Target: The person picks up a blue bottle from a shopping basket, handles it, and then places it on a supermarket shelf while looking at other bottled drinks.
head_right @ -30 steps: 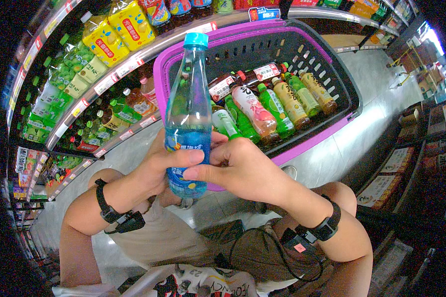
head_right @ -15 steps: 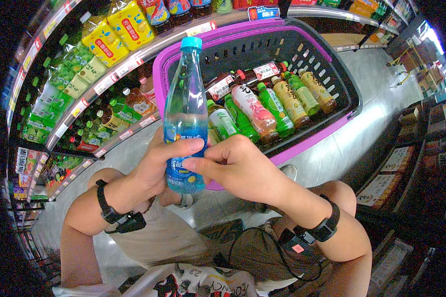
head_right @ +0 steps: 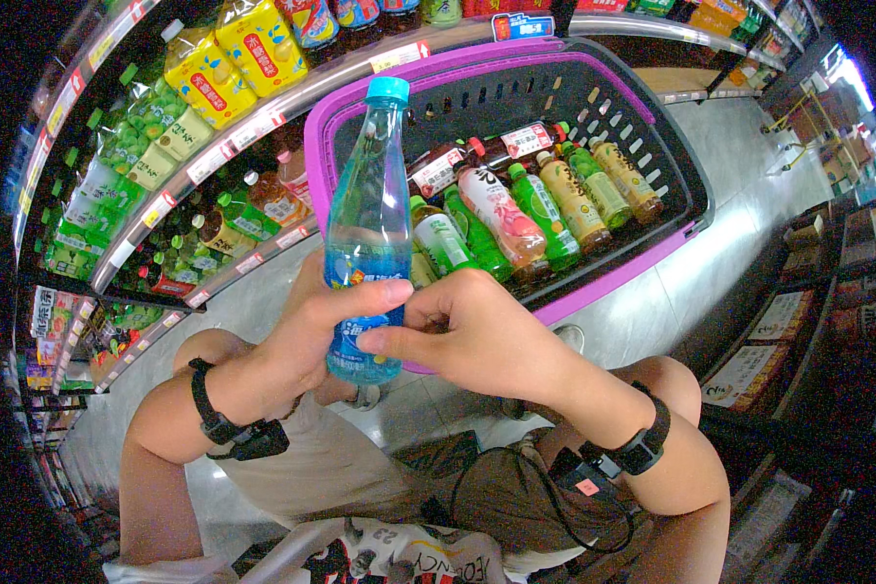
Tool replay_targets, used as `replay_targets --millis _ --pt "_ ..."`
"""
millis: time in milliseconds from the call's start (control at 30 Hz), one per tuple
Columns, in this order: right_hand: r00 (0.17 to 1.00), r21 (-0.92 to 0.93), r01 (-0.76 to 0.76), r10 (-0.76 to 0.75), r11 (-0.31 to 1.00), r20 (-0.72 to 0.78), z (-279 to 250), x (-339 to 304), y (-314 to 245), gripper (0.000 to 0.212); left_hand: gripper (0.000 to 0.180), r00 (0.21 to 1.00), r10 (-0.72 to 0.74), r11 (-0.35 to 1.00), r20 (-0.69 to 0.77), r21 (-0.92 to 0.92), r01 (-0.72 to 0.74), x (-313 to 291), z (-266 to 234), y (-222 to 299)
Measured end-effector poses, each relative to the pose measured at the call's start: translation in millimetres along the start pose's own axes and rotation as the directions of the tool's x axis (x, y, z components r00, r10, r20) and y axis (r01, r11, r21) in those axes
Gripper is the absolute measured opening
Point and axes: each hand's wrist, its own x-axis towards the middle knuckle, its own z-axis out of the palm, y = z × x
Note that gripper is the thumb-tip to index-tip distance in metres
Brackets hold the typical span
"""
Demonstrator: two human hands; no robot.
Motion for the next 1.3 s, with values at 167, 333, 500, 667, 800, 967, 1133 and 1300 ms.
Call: replay_targets --millis 167,333,500,667,800,967,1133,1300 --pt "0.999 -0.029 -0.01 0.009 1.0 -0.031 1 -1 0 0.048 0.027 0.999 -0.054 0.997 -0.004 -0.048 0.054 2 2 1" --pt "0.987 -0.124 0.05 -0.068 0.991 -0.145 0 0 5 0.046 0.028 0.987 -0.157 0.984 -0.024 -0.087 0.155 6 -1 3" --pt "0.984 -0.112 0.034 -0.053 0.993 -0.171 -2 1 7 0.047 0.027 0.986 -0.156 0.985 -0.062 -0.078 0.151 9 -4 -2" --pt "0.983 -0.11 0.074 -0.091 0.991 -0.162 -3 0 9 0.036 0.029 0.987 -0.15 0.986 -0.064 -0.08 0.145 9 -3 -3" --pt "0.982 -0.123 0.067 -0.088 0.99 -0.169 -10 -1 3 0.033 0.031 0.988 -0.134 0.986 -0.079 -0.113 0.125 8 -1 0" --pt "0.981 -0.153 0.125 -0.145 0.98 -0.126 -21 -4 -5 0.033 0.033 0.99 -0.13 0.984 -0.051 -0.129 0.122 9 -3 1" --pt "0.984 -0.102 0.114 -0.126 0.988 -0.122 -18 -2 0 0.033 0.033 0.989 -0.147 0.976 -0.002 -0.166 0.145 10 -6 0" --pt "0.989 -0.106 0.087 -0.098 0.991 -0.106 -14 1 0 0.033 0.031 0.989 -0.147 0.973 -0.007 -0.182 0.143 9 -6 -1"
